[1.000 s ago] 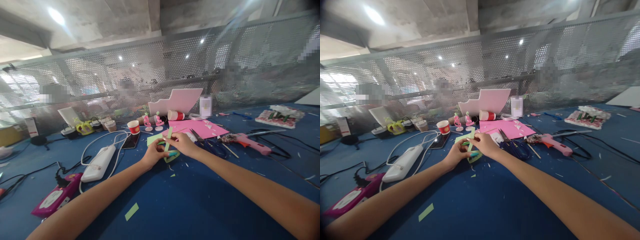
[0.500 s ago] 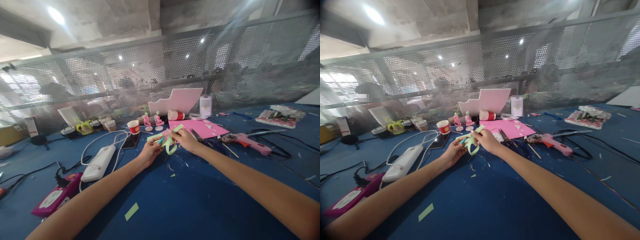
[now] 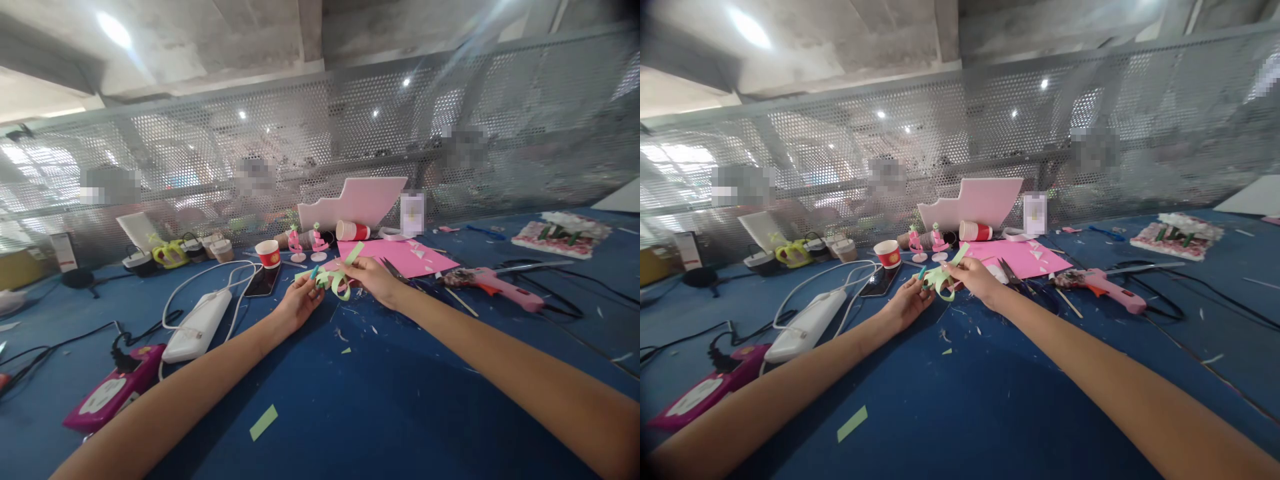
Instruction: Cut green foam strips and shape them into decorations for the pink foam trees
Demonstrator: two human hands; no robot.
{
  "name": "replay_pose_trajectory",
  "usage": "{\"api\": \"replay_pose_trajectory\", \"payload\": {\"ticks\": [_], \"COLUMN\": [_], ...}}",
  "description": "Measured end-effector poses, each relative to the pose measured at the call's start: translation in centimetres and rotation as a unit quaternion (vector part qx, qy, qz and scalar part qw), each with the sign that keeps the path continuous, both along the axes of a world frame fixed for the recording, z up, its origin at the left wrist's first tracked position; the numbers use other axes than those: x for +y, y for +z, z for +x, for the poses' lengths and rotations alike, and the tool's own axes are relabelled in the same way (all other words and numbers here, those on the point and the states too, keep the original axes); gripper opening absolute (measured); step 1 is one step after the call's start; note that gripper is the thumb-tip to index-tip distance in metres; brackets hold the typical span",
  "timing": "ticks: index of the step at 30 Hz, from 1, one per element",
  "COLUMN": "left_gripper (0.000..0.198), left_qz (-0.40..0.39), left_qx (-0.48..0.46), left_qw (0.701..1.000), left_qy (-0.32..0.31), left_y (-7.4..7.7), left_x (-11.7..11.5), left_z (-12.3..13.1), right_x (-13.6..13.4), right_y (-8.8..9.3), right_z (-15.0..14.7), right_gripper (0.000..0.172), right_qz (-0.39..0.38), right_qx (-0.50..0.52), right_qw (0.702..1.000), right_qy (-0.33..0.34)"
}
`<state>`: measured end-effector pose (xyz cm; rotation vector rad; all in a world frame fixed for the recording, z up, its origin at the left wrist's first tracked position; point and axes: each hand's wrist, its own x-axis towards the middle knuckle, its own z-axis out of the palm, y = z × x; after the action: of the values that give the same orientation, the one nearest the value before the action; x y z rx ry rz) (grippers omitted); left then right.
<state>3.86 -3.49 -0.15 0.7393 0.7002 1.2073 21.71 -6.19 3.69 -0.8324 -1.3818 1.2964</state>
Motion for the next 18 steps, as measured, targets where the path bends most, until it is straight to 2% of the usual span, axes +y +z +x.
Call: {"api": "replay_pose_trajectory", "payload": {"ticks": [3,7,9,11,13,15,16,17,18], "left_gripper": [0.013,0.014,0.016,0.016,0.016,0.022,0.026,0.031,0.036], "left_qz": [-0.014,-0.018,0.016,0.089,0.2,0.325,0.383,0.428,0.462], "left_qx": [-0.021,-0.025,0.01,0.097,0.224,0.352,0.406,0.447,0.468], "left_qw": [0.999,0.996,0.995,0.982,0.937,0.848,0.798,0.759,0.733], "left_qy": [0.033,0.078,0.099,0.132,0.181,0.225,0.228,0.204,0.175], "left_y": [0.1,0.0,0.0,0.0,0.1,0.3,0.5,0.6,0.7], "left_x": [0.1,0.5,0.8,0.9,0.6,-0.1,-0.6,-1.0,-1.4], "left_z": [0.1,0.1,-0.1,-0.3,-0.5,-0.7,-0.7,-0.7,-0.6], "right_x": [-0.3,-0.6,-0.6,-0.4,-0.3,-0.2,-0.1,-0.1,0.0], "right_y": [0.3,0.5,0.5,0.4,0.3,0.1,0.0,-0.1,-0.2], "right_z": [-0.1,0.0,0.2,0.3,0.5,0.5,0.5,0.5,0.4], "right_gripper": [0.016,0.023,0.028,0.032,0.038,0.047,0.053,0.058,0.061], "right_qz": [-0.023,-0.015,0.0,0.014,0.023,0.032,0.037,0.043,0.049], "right_qx": [0.026,0.029,0.017,-0.004,-0.022,-0.034,-0.04,-0.045,-0.052], "right_qw": [0.999,0.999,1.0,1.0,0.999,0.999,0.998,0.998,0.997], "right_qy": [0.006,0.005,0.0,-0.01,-0.02,-0.024,-0.027,-0.03,-0.032]}}
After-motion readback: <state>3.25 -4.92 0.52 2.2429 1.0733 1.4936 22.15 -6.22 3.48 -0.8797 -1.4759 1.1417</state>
